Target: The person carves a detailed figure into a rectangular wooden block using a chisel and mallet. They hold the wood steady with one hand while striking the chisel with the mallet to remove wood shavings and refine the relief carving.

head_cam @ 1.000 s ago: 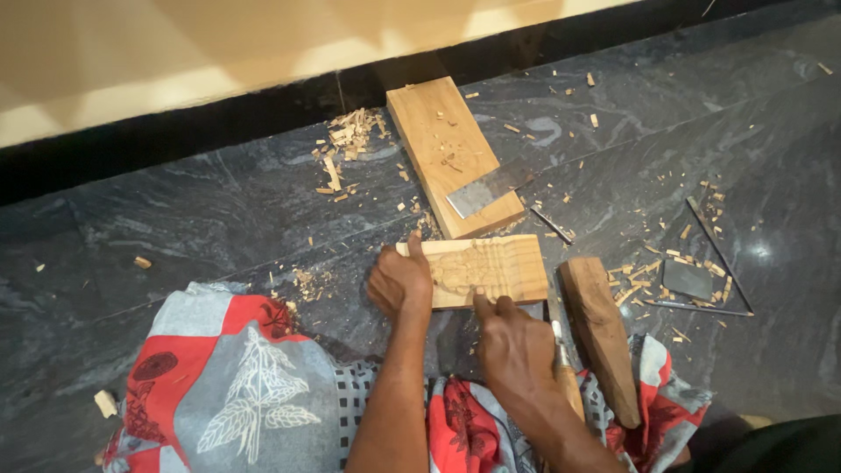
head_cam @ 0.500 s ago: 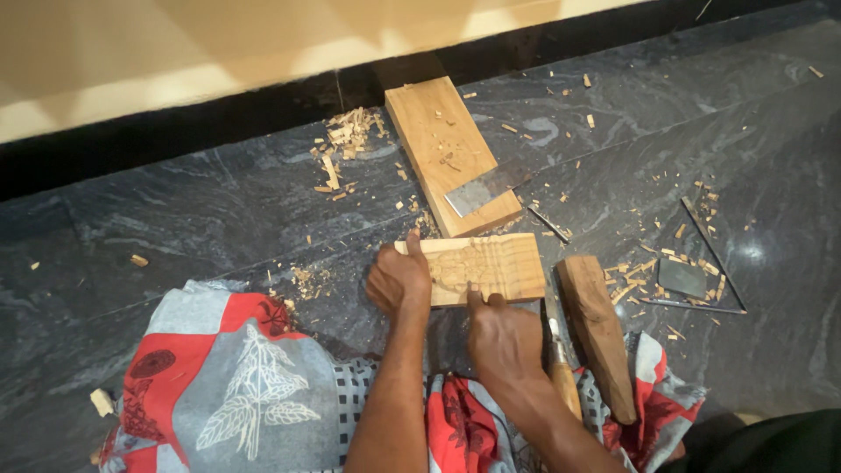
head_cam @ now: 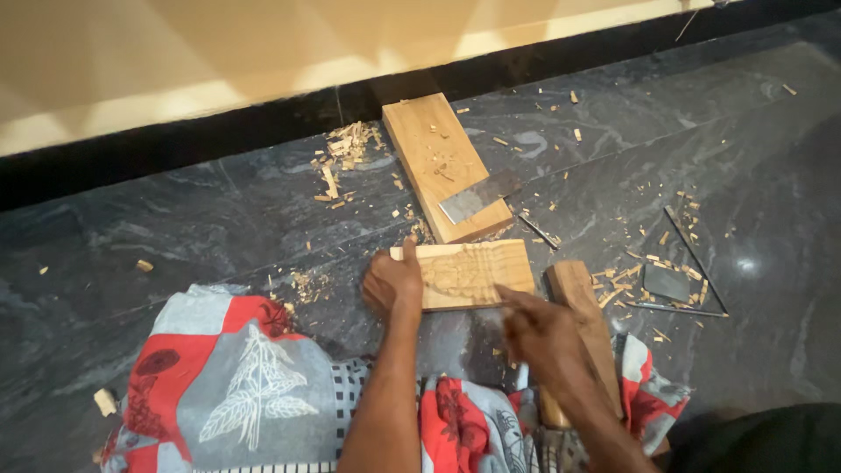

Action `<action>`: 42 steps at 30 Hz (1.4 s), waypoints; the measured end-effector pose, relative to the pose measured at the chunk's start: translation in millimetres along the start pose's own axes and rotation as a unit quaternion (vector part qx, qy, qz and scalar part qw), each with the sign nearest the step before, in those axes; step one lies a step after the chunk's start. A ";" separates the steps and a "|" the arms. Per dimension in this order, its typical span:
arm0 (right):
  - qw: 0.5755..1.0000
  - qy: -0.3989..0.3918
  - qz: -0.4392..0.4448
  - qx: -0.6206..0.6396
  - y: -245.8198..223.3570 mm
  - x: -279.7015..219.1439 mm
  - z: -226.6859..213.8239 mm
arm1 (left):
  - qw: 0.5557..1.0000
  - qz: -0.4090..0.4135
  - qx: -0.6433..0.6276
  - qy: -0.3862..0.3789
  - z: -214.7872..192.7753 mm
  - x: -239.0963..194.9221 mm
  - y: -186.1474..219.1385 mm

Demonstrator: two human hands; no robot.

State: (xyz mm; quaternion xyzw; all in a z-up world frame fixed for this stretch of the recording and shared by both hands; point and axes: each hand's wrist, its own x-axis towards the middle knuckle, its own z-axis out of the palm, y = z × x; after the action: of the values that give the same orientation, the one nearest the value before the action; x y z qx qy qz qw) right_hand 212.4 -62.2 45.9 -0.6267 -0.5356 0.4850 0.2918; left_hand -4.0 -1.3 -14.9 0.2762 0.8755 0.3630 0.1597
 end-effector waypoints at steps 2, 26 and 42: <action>0.997 0.037 -0.025 -0.060 0.7 -6.5 -26.4 | 0.997 -0.025 -0.035 -0.066 1.0 7.8 -8.3; 0.962 0.168 -0.004 0.214 16.7 -24.9 -107.7 | 0.844 0.519 -0.134 -0.032 -173.7 -125.7 129.0; 0.857 -0.065 -0.129 0.494 -9.5 -71.9 -98.3 | 0.697 0.102 -0.559 -0.437 -190.5 -96.3 163.4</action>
State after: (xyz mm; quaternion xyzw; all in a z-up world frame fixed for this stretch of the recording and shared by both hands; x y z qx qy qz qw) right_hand 302.4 -113.3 110.9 -0.2922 -0.3193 0.6836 0.5876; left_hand 41.2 -67.9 241.6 0.3511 0.3098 0.6381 0.6112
